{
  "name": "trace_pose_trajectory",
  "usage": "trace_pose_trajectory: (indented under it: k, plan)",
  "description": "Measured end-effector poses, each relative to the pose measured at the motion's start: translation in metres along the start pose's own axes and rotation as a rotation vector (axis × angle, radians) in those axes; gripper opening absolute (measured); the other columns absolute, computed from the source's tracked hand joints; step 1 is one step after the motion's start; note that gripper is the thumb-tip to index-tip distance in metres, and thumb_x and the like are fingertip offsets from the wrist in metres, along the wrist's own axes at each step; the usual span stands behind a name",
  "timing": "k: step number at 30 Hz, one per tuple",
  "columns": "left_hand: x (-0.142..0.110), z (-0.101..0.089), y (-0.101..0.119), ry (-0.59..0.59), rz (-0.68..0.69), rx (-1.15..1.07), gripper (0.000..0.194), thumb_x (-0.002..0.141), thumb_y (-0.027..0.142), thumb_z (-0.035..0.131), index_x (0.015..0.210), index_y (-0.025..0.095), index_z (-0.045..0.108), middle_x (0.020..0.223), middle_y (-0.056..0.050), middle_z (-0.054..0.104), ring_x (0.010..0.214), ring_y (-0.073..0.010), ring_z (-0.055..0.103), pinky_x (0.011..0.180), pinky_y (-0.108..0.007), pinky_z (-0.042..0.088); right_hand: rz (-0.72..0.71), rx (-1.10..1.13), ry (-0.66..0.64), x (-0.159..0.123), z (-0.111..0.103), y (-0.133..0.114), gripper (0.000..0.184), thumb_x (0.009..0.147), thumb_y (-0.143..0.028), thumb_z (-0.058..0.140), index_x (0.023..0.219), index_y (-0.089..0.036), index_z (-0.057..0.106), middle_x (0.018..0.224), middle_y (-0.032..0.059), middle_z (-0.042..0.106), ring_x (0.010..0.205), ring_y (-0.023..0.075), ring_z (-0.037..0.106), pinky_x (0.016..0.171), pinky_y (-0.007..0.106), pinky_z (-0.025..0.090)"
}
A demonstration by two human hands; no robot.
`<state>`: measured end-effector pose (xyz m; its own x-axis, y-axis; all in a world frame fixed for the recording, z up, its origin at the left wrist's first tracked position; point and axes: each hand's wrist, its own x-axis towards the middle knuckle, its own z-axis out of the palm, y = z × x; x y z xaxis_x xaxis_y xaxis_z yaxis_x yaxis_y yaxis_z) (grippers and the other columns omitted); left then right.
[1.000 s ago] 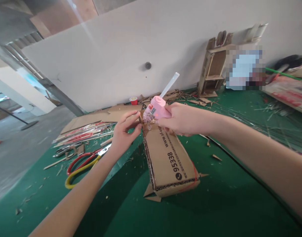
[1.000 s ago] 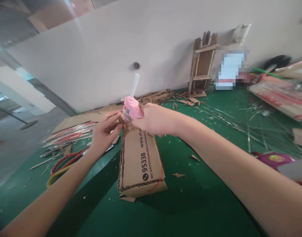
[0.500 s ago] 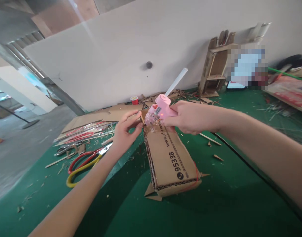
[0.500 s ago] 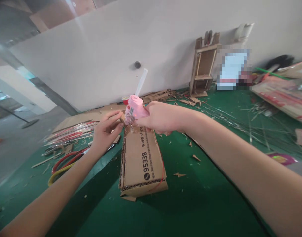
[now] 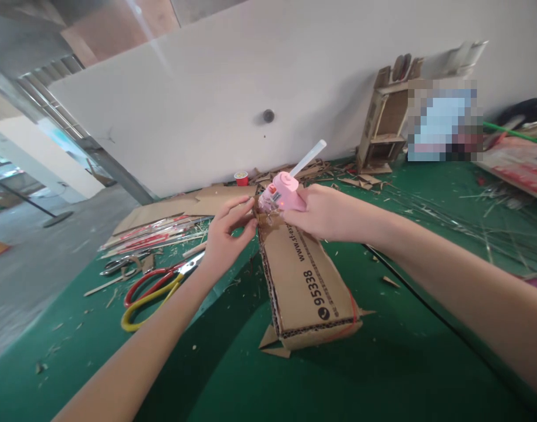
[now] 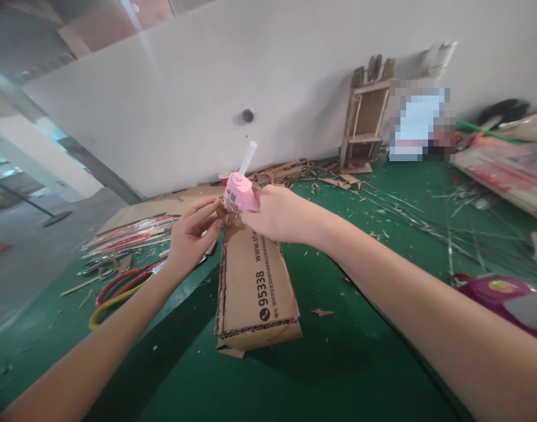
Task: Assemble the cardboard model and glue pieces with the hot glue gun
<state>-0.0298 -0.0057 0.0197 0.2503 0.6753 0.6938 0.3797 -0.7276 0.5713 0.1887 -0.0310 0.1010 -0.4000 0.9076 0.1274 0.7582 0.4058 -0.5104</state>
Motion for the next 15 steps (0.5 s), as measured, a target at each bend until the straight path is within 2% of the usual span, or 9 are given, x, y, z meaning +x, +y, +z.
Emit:
trace_pose_trajectory:
  k: [5, 10, 15]
  plan:
    - [0.0, 0.0, 0.001, -0.001, -0.003, 0.007, 0.038, 0.084, 0.018, 0.061, 0.121, 0.026, 0.062, 0.128, -0.009, 0.054, 0.097, -0.0175, 0.066, 0.091, -0.036, 0.056, -0.019, 0.007, -0.028, 0.002, 0.0, 0.001, 0.023, 0.08, -0.03, 0.046, 0.06, -0.019, 0.047, 0.053, 0.0003, 0.046, 0.054, 0.0125, 0.045, 0.052, 0.025, 0.029]
    - [0.0, -0.001, 0.0, 0.003, -0.008, 0.018, 0.038, 0.083, 0.019, 0.062, 0.121, 0.027, 0.062, 0.128, -0.008, 0.054, 0.097, -0.0174, 0.066, 0.09, -0.036, 0.057, 0.059, 0.108, -0.074, 0.0, 0.0, 0.003, 0.024, 0.081, -0.031, 0.047, 0.061, -0.018, 0.048, 0.047, -0.0012, 0.045, 0.047, 0.0113, 0.043, 0.048, 0.025, 0.03]
    - [0.0, 0.0, -0.001, 0.001, -0.041, -0.04, 0.038, 0.083, 0.02, 0.062, 0.12, 0.028, 0.063, 0.128, -0.008, 0.052, 0.094, -0.0162, 0.066, 0.091, -0.035, 0.056, 0.099, 0.196, -0.087, -0.008, -0.013, -0.001, 0.028, 0.082, -0.037, 0.052, 0.062, -0.019, 0.048, 0.044, -0.0028, 0.042, 0.038, 0.0092, 0.038, 0.04, 0.025, 0.028]
